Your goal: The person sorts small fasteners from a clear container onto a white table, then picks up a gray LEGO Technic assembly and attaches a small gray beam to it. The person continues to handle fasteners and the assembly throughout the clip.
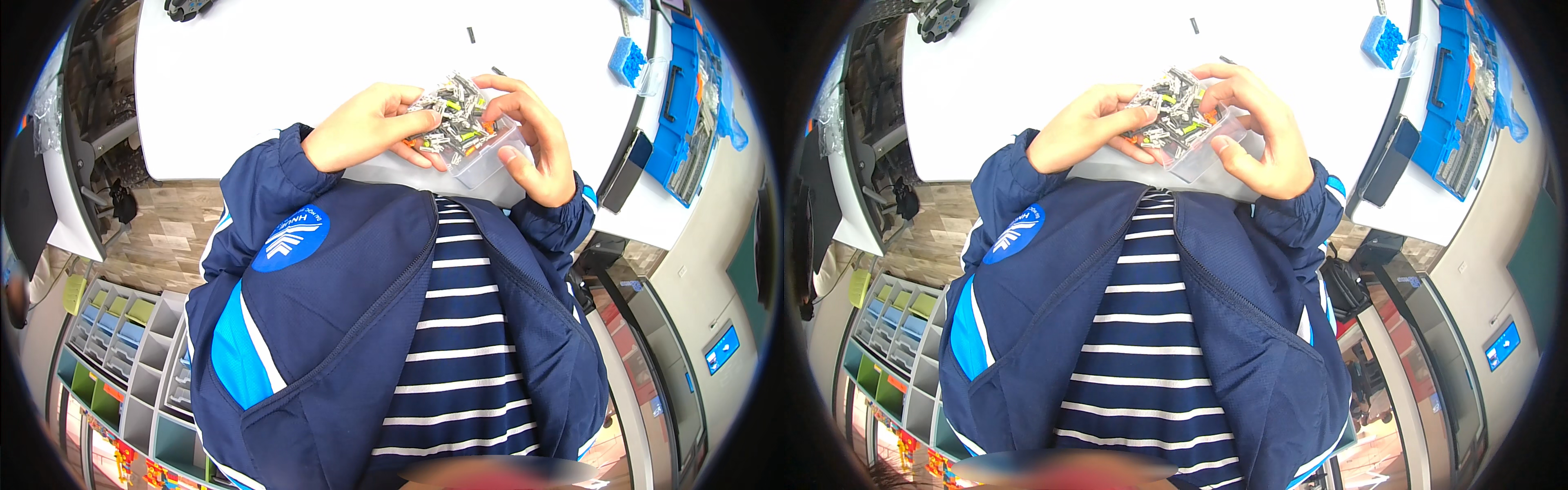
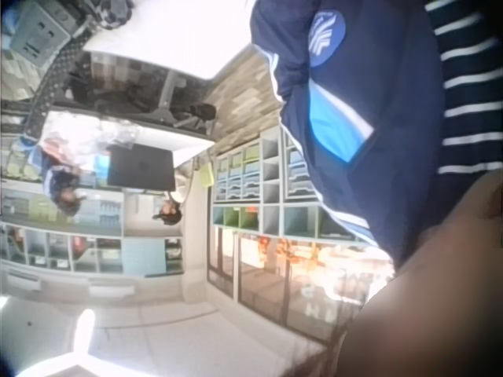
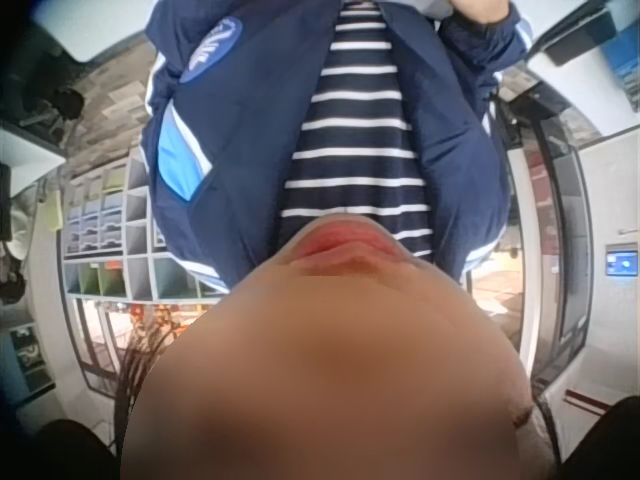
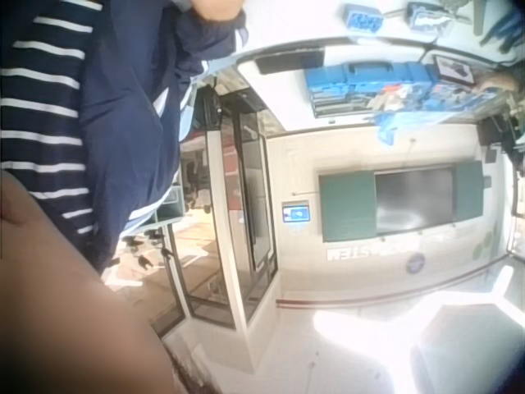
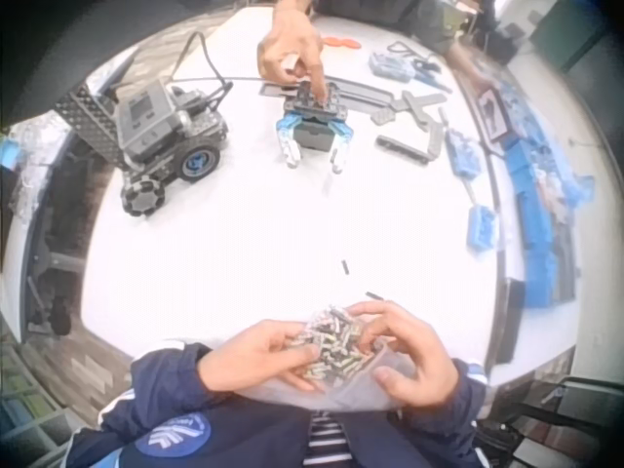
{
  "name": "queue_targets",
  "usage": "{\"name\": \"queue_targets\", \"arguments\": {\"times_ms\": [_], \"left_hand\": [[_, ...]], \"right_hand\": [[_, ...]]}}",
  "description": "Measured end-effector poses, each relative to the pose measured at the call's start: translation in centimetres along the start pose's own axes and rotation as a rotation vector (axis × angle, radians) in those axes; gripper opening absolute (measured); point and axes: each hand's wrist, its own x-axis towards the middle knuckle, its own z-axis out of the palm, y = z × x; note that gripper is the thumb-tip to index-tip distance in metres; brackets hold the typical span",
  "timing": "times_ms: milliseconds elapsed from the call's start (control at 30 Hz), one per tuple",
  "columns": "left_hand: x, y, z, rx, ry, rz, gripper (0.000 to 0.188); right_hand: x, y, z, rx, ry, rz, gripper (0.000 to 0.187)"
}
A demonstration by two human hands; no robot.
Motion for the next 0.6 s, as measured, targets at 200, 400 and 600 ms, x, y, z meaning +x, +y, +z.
{"name": "queue_targets", "arguments": {"times_ms": [200, 400, 600], "left_hand": [[-0.1, 0.15, -0.11, -0.011, -0.013, -0.006, 0.045], [-0.18, 0.13, -0.36, -0.013, -0.038, 0.009, 0.045], [-0.29, 0.09, -0.64, -0.007, -0.081, 0.038, 0.044]], "right_hand": [[0.01, -0.31, -0.4, -0.025, -0.031, 0.007, 0.03], [-0.03, -0.6, -0.61, -0.014, -0.045, 0.026, 0.029], [-0.06, -0.27, -0.64, 0.041, -0.043, 0.025, 0.031]]}}
